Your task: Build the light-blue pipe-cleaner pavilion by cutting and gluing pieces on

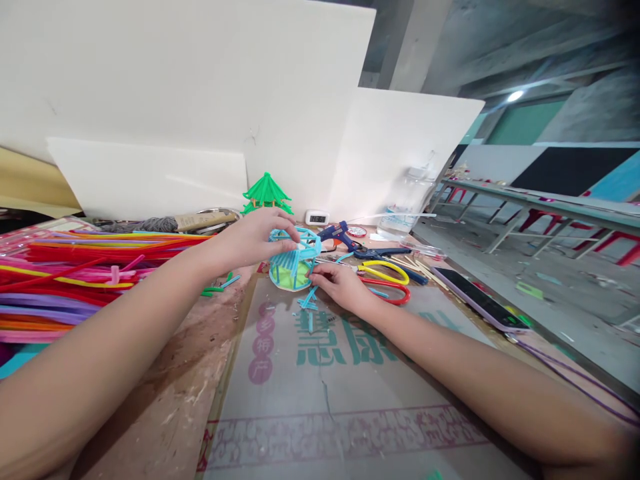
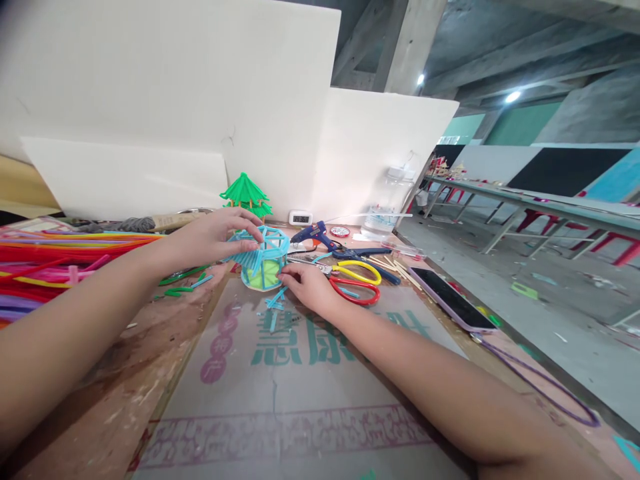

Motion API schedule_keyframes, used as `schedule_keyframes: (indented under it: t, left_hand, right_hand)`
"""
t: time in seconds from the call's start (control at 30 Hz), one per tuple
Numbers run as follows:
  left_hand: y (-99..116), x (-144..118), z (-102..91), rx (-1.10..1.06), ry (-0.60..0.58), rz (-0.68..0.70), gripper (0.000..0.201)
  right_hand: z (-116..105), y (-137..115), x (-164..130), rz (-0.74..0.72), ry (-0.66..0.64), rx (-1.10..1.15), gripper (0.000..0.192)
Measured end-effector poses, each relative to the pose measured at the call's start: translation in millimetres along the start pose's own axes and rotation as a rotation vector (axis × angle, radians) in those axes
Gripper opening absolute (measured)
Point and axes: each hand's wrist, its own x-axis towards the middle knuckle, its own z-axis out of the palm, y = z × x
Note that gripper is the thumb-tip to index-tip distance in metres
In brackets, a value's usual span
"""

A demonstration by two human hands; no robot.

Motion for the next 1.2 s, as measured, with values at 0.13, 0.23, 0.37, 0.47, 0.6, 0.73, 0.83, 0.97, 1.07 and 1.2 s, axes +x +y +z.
schedule_keyframes:
  t: [0.13,0.23,0.37,0.47,0.6,0.73,0.83,0.97,1.07,1.2]
  left_hand:
    - [1,2,8.4,-0.008,-0.014,0.058,0.027]
    - [4,3,10.7,-0.016,-0.009,0.021,0.026]
    - [7,2,10.8,-0.002,-0.007,-0.006,0.026]
    - [6,2,12.0,0.002,-0.007,0.005,0.026]
    - [2,4,13.0,-0.002,0.011,0.021,0.024]
    - [1,3,6.3,0.029,0.03,0.002,0.03]
    - [1,1,-0.1,0.062,0.031,-0.065,0.036]
    - [1,0,-0.4,0.088,-0.008,-0.071,0.036]
    - [-2,2,3.6,0.105,-0.021,-0.027,0.034]
    - [-3,3,6.7,0.105,-0.024,-0.017,0.03]
  right_hand:
    - [0,-1,-1,-0.008,0.002,-0.01,0.024]
    - [0,-2,-1,-0.016,0.002,-0.021,0.024]
    - [-1,-4,-1,-0.023,-0.002,-0.031,0.024]
    - [-1,-4,-1,-0.025,-0.004,-0.039,0.025]
    - [0,-3,-1,-0.014,0.004,-0.049,0.024]
    - [-1,2,-1,0.036,0.055,-0.066,0.025]
    - [-1,7,0,0.082,0.112,-0.067,0.023]
    - [-1,11,1,0.113,0.186,-0.019,0.013]
    - [-4,3,-2,0.123,0.282,0.012,0.013]
    - [-12,-20,-8,0.104,0.299,0.088,0.03]
